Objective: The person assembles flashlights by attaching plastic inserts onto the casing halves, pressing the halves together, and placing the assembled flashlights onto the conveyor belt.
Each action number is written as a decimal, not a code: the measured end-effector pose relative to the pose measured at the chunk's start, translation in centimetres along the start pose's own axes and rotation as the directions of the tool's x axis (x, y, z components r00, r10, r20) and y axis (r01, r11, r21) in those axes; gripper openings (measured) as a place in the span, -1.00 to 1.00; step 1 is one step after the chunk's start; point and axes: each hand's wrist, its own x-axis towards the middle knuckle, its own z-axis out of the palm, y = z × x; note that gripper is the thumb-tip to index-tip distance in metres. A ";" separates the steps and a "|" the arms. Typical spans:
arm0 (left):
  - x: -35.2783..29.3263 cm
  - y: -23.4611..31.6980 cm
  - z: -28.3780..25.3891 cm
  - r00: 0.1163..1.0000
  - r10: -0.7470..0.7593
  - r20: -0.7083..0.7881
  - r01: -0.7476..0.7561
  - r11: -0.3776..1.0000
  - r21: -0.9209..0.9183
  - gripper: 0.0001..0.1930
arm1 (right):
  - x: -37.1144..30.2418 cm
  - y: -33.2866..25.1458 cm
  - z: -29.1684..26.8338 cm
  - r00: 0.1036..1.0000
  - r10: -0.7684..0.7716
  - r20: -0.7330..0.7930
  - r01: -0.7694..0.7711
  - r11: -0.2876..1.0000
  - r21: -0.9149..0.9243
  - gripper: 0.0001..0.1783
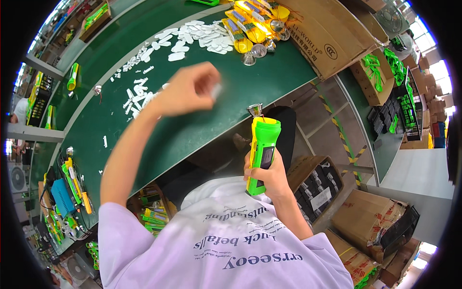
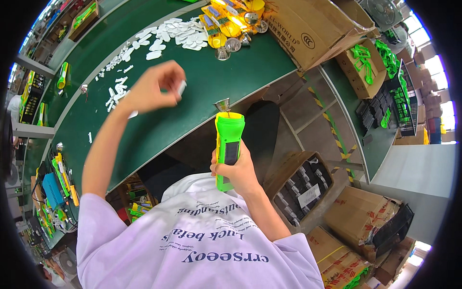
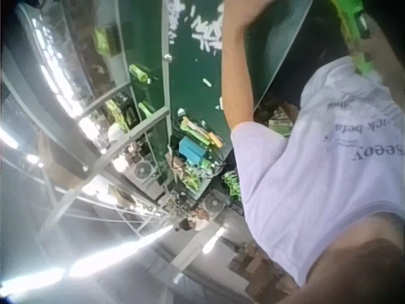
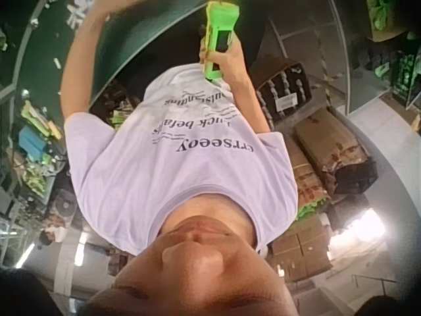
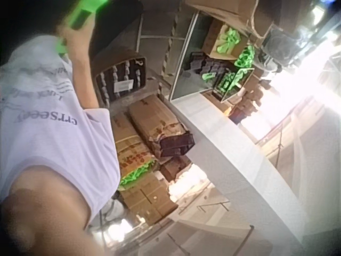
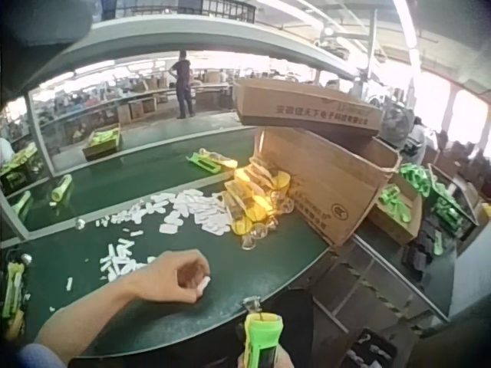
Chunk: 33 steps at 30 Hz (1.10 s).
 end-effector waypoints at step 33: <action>-7.7 2.2 15.0 0.902 0.112 -0.416 -0.130 0.991 -0.016 -0.69 | 1.0 1.2 0.2 0.998 -0.058 0.003 0.058 0.998 0.002 -0.37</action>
